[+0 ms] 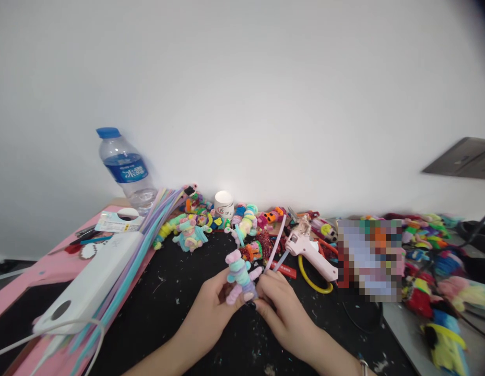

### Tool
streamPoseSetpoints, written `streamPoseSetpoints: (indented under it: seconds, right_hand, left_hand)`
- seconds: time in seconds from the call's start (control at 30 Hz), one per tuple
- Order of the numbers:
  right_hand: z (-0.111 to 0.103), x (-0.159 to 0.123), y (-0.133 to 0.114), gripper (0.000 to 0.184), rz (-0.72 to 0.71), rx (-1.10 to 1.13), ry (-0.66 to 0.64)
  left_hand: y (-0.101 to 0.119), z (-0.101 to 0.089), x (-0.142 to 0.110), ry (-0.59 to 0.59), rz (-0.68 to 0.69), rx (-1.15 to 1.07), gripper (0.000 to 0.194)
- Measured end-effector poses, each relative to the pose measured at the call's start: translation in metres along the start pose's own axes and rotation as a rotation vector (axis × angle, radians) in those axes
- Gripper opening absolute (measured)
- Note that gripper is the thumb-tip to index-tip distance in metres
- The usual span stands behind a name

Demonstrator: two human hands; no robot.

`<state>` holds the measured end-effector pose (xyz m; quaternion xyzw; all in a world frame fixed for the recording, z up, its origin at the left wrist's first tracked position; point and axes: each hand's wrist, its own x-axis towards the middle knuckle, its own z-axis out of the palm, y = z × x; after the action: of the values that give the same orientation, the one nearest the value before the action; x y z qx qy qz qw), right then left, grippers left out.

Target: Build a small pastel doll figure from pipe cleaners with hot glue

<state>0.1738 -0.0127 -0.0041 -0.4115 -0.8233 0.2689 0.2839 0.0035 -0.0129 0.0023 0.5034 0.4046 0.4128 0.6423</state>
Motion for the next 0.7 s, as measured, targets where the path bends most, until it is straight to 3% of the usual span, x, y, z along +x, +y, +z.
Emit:
streamPoseSetpoints:
  seconds: [0.17,0.33,0.5,0.7]
  right_hand:
    - [0.0011,-0.0009,-0.0011,0.021,0.058,-0.031,0.038]
    - [-0.0014,-0.0033,-0.0003,0.003,0.06,0.044,0.125]
    - [-0.0015,-0.0054,0.0027,0.017,0.131,0.027,0.287]
    - [-0.0035,-0.0048,0.0049,0.026,0.108,-0.083,0.351]
  left_hand:
    - [-0.0002,0.0011,0.0036,0.01,-0.087,-0.13,0.035]
    - [0.0019,-0.0009,0.0053,0.086,-0.089,-0.211,0.039]
    - [0.0012,-0.0048,0.0055,0.126,-0.071,-0.226,0.037]
    - [-0.0002,-0.0065,0.0068,0.169,-0.062,-0.245,0.036]
